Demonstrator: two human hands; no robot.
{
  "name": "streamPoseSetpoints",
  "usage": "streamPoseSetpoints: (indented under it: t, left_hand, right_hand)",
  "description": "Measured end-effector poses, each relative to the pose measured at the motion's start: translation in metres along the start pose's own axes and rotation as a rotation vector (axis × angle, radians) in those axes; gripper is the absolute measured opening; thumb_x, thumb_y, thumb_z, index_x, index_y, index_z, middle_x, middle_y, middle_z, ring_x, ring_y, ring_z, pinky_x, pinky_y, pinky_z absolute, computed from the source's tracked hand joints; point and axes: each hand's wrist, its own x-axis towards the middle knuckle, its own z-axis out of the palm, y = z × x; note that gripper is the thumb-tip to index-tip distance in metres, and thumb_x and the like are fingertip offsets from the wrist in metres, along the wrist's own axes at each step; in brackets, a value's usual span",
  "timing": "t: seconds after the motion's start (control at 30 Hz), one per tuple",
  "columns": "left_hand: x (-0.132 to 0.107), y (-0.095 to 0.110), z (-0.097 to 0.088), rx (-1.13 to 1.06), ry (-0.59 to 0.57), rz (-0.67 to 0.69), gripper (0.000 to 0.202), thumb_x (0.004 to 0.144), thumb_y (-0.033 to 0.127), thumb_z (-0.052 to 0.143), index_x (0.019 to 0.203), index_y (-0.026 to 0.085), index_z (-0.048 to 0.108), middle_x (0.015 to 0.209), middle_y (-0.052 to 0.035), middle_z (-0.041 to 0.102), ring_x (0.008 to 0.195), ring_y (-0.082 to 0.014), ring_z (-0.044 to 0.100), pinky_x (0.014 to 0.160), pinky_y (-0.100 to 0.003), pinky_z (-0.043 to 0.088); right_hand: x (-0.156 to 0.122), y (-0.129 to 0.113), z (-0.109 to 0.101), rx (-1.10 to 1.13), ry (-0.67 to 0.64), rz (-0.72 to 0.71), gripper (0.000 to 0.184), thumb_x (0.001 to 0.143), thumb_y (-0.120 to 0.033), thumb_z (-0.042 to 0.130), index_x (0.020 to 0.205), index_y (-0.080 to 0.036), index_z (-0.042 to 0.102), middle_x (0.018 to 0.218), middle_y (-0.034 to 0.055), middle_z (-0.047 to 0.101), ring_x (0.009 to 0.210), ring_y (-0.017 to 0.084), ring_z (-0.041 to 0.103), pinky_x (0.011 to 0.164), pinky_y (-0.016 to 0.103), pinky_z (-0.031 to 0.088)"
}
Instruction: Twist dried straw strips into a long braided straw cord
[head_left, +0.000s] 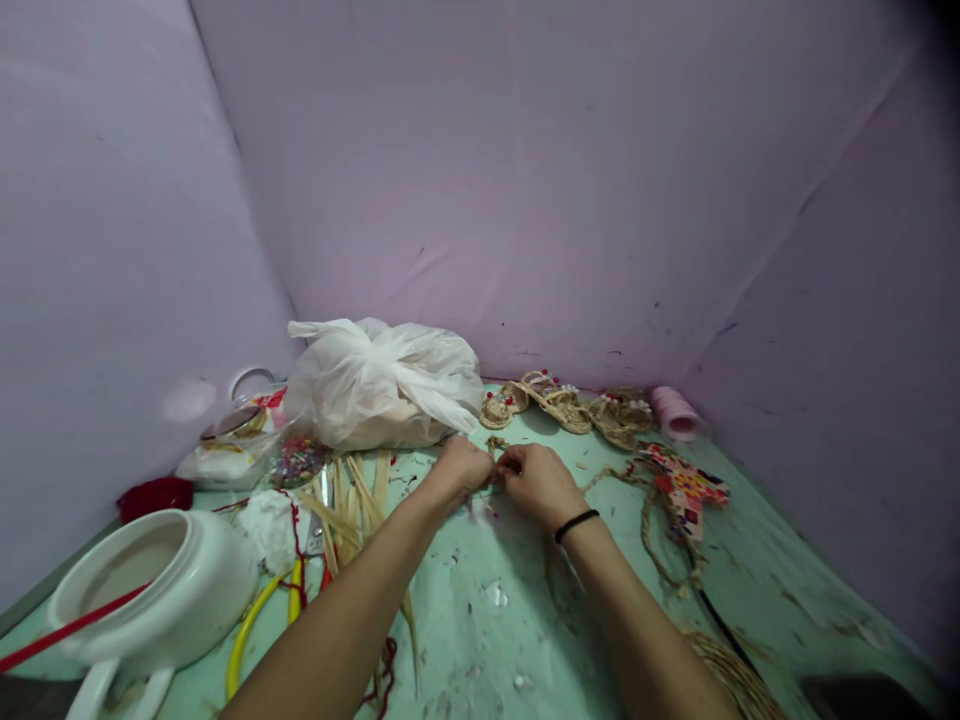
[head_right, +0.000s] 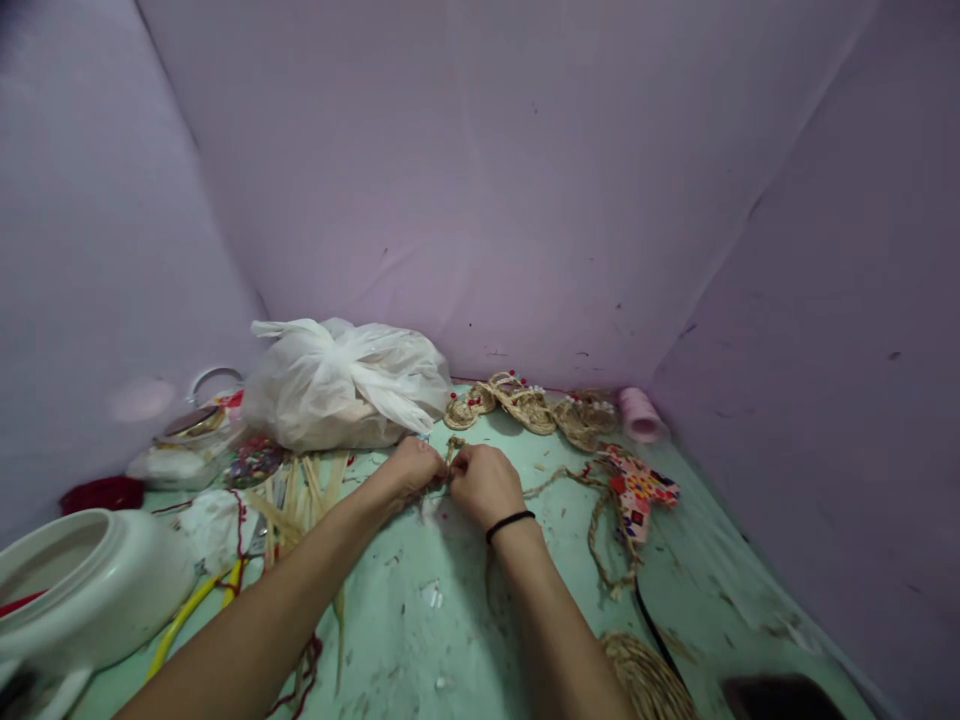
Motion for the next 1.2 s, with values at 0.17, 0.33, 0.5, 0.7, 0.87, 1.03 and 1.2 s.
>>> streamPoseSetpoints:
  t: [0.17,0.33,0.5,0.7,0.87,1.03,1.2]
  left_hand:
    - [-0.007,0.006,0.003,-0.107,0.035,-0.080,0.024,0.049,0.004,0.049,0.041,0.017,0.030,0.033,0.0075,0.023,0.034,-0.0031,0.019,0.036,-0.021,0.010]
    - [-0.016,0.007,-0.002,-0.152,-0.033,-0.127,0.021,0.053,0.010,0.047,0.042,0.018,0.030,0.032,0.0070,0.026,0.029,-0.0030,0.017,0.034,-0.021,0.007]
    - [-0.009,0.001,-0.011,-0.175,-0.121,-0.074,0.017,0.052,0.012,0.050,0.043,0.016,0.037,0.031,0.0069,0.029,0.027,-0.0028,0.021,0.032,-0.020,0.007]
    - [-0.005,0.001,-0.018,-0.189,-0.241,-0.104,0.012,0.055,0.015,0.050,0.047,0.014,0.042,0.034,0.0071,0.030,0.026,-0.0018,0.018,0.032,-0.019,0.003]
    - [-0.004,0.000,-0.018,-0.179,-0.269,-0.086,0.012,0.053,0.015,0.047,0.046,0.015,0.038,0.033,0.0080,0.028,0.027,-0.0016,0.017,0.031,-0.018,0.004]
    - [-0.009,0.005,-0.018,-0.018,-0.203,-0.078,0.011,0.051,0.013,0.048,0.043,0.015,0.040,0.031,0.0067,0.030,0.026,-0.0033,0.020,0.030,-0.018,0.009]
    - [-0.016,0.013,-0.024,0.130,-0.135,-0.002,0.016,0.052,0.013,0.049,0.038,0.014,0.040,0.028,0.0057,0.030,0.025,-0.0042,0.023,0.030,-0.019,0.013]
  right_hand:
    - [-0.015,-0.025,-0.014,-0.107,-0.001,0.175,0.010,0.056,-0.016,0.056,0.054,-0.017,0.065,0.054,0.0084,0.061,0.052,0.015,0.050,0.047,0.025,0.023]
    - [-0.024,-0.035,-0.008,-0.075,-0.067,0.049,0.013,0.054,-0.012,0.054,0.048,-0.016,0.063,0.047,0.0054,0.056,0.045,0.012,0.043,0.046,0.025,0.022]
    - [-0.012,-0.015,-0.009,0.166,-0.136,0.048,0.012,0.057,-0.018,0.058,0.046,-0.015,0.060,0.044,0.0021,0.053,0.043,0.009,0.042,0.043,0.021,0.025]
    - [-0.001,-0.005,-0.012,0.707,0.008,0.424,0.007,0.064,-0.016,0.053,0.066,-0.013,0.058,0.061,0.0029,0.059,0.048,0.009,0.050,0.041,0.018,0.037]
    - [-0.002,-0.016,0.003,0.891,-0.223,0.462,0.012,0.061,-0.011,0.050,0.050,-0.013,0.048,0.039,-0.0024,0.044,0.035,0.006,0.039,0.035,0.016,0.032]
    - [0.003,-0.006,0.015,0.852,-0.159,0.442,0.016,0.056,-0.010,0.050,0.043,-0.015,0.043,0.032,-0.0070,0.033,0.029,0.003,0.024,0.030,0.018,0.014]
    - [0.000,-0.003,0.015,0.925,-0.170,0.359,0.019,0.051,-0.009,0.049,0.037,-0.016,0.038,0.031,-0.0080,0.029,0.031,0.002,0.021,0.033,0.019,0.012]
